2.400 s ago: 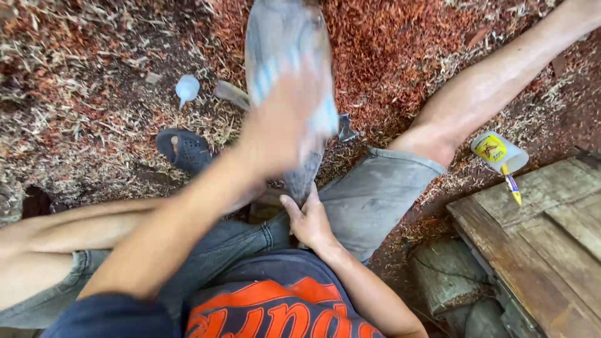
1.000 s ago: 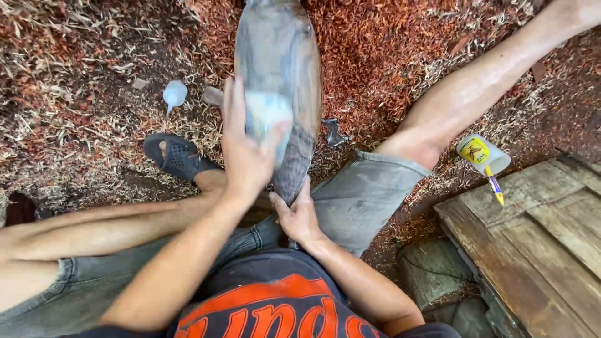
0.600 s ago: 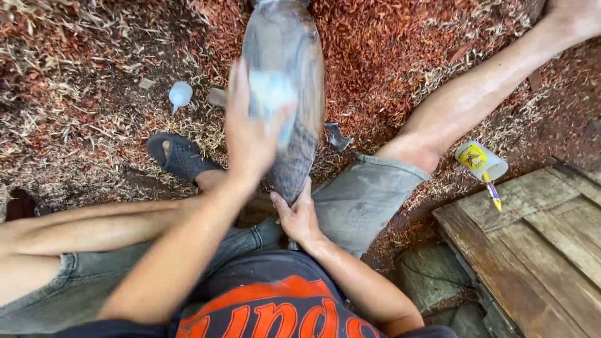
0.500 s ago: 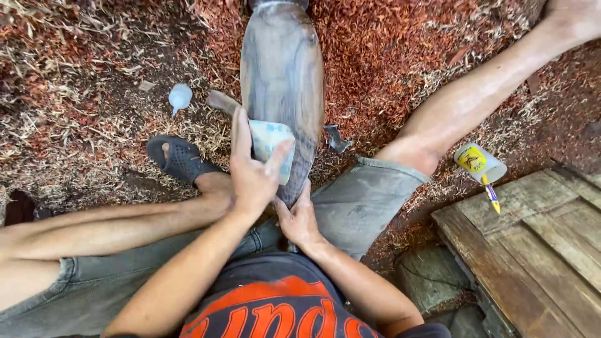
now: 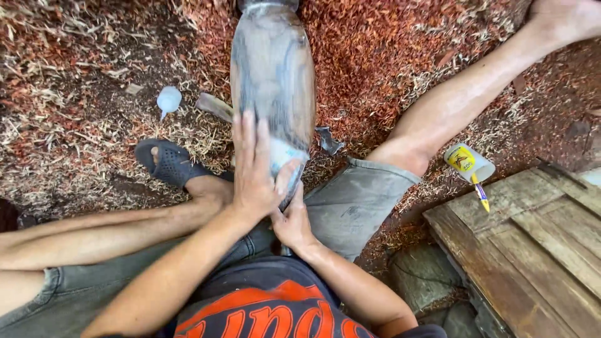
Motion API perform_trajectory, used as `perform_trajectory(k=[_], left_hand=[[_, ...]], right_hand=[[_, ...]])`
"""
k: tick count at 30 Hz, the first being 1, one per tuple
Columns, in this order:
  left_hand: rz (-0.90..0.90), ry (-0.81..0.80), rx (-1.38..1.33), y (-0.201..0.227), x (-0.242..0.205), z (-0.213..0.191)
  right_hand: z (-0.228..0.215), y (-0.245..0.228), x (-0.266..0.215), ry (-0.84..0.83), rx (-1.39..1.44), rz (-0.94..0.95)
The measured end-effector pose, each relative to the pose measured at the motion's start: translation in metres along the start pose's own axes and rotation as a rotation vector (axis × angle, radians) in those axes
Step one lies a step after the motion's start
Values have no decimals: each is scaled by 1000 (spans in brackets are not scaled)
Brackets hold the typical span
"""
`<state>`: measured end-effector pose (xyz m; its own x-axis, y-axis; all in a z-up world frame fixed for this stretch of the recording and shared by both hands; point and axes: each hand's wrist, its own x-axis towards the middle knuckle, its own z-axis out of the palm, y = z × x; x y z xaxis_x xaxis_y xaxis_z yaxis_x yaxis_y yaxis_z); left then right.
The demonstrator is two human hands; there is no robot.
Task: Applying a finish or adhesive to a wooden decorative object and wiping it down.
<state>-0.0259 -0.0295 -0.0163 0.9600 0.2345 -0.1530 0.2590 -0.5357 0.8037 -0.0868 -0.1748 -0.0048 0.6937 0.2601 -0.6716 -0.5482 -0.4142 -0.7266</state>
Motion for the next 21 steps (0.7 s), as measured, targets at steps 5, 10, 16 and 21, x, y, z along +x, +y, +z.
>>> perform_trajectory(k=[5,10,16,21], left_hand=[[12,-189,109,-33,129,-17],[516,-510,186,-34,29,-17],[405,-653,177,-45,104,-21],[265,-548,251,-18,107,-24]], right_hand=[[2,-14,-4,-26,17,325],[2,11,-1,-23,1,303],[3,-4,-1,-25,53,311],[2,4,-1,-38,122,283]])
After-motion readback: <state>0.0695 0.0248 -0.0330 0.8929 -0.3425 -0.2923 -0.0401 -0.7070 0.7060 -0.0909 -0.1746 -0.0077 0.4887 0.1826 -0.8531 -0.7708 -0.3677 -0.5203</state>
